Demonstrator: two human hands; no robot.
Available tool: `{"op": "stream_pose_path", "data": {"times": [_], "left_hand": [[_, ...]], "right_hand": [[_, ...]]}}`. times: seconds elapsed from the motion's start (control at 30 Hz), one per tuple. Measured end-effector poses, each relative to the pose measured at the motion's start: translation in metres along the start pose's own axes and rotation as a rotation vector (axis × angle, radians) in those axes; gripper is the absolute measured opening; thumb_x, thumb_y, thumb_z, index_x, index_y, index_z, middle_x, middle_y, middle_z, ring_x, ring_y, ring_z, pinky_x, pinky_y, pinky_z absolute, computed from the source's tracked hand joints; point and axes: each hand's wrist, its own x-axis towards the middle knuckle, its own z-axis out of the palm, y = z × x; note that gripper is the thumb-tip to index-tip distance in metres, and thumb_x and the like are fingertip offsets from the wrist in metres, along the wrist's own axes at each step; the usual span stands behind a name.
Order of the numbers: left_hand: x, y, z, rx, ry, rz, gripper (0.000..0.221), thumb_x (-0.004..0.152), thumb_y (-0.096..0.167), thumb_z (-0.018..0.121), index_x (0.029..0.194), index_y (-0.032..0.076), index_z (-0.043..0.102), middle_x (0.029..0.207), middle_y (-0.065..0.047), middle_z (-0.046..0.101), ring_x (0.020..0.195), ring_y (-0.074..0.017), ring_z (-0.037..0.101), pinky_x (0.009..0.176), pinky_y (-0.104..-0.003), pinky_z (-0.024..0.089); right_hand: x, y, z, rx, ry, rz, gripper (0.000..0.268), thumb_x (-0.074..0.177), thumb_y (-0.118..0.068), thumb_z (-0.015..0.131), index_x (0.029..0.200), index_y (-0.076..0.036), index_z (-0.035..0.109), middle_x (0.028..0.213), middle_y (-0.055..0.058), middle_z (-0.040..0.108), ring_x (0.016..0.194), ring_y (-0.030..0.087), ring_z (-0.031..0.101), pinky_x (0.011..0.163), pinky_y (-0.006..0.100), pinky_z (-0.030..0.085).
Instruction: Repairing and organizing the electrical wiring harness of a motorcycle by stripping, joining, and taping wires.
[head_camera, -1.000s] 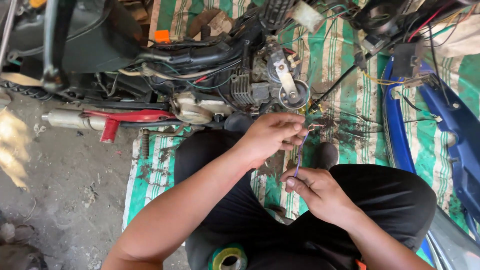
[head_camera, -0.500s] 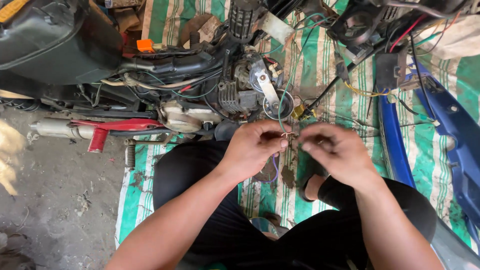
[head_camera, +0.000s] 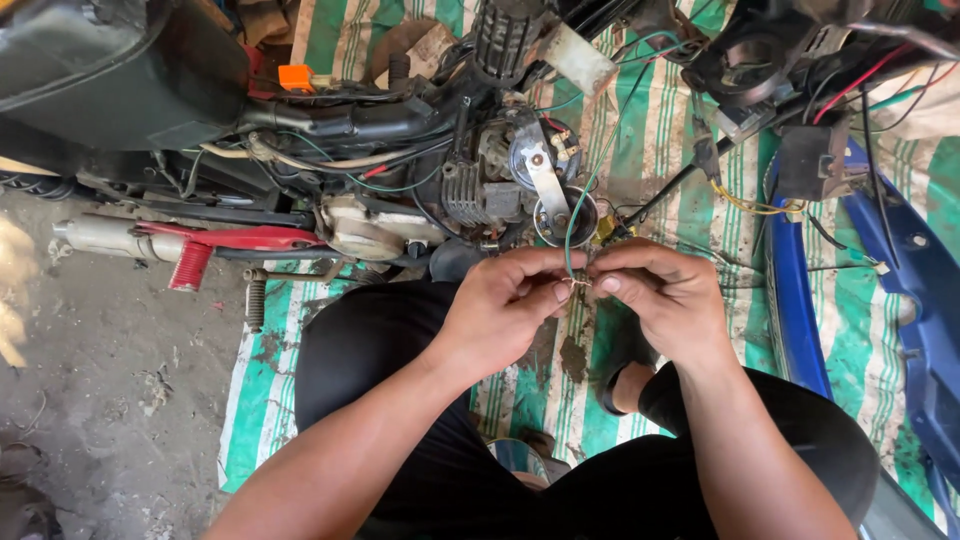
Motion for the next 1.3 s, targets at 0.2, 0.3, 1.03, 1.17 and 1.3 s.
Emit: {"op": "stream_pose_path", "data": {"times": [0.2,0.3,1.03,1.17,1.3], "left_hand": [[0.0,0.003,-0.006,0.003,0.032,0.047,0.034,0.106,-0.002,0.066,0.138,-0.001,0.077,0.105,-0.022,0.078,0.09,-0.0268,0.08,0.071,-0.039,0.068],[-0.002,0.019,-0.009,0.112,0.07,0.069,0.034,0.102,0.0,0.072,0.135,0.002,0.079,0.104,-0.021,0.08,0.09,-0.0273,0.083,0.066,-0.041,0.067],[-0.006,0.024,-0.007,0.019,0.117,0.2,0.034,0.099,-0.003,0.074,0.132,-0.006,0.078,0.094,-0.019,0.081,0.082,-0.0204,0.078,0.058,-0.033,0.059],[-0.006,0.026,-0.009,0.041,0.128,0.168,0.031,0.1,-0.001,0.074,0.13,-0.005,0.078,0.093,-0.02,0.081,0.079,-0.0186,0.075,0.057,-0.032,0.058],[-0.007,0.035,-0.01,0.072,0.12,0.161,0.03,0.1,0.001,0.075,0.129,-0.007,0.078,0.092,-0.022,0.081,0.079,-0.0201,0.075,0.056,-0.034,0.057]], "right_hand": [[0.007,-0.001,0.007,0.03,-0.117,-0.018,0.027,0.085,0.015,0.085,0.112,0.015,0.079,0.104,0.03,0.079,0.088,0.028,0.083,0.075,0.042,0.072],[0.012,-0.01,0.012,-0.018,-0.097,-0.045,0.018,0.091,0.013,0.081,0.109,0.014,0.079,0.104,0.028,0.079,0.09,0.026,0.083,0.075,0.04,0.071],[0.015,-0.041,0.049,-0.321,0.017,-0.407,0.005,0.101,0.006,0.077,0.096,0.008,0.078,0.089,0.019,0.075,0.076,0.028,0.073,0.07,0.038,0.06],[0.017,-0.041,0.048,-0.291,-0.008,-0.426,0.012,0.096,0.005,0.08,0.106,0.011,0.076,0.094,0.02,0.074,0.081,0.028,0.076,0.073,0.04,0.064],[0.019,-0.05,0.051,-0.392,0.006,-0.513,0.018,0.093,0.006,0.084,0.11,0.011,0.078,0.093,0.02,0.073,0.077,0.029,0.076,0.068,0.041,0.064]]}}
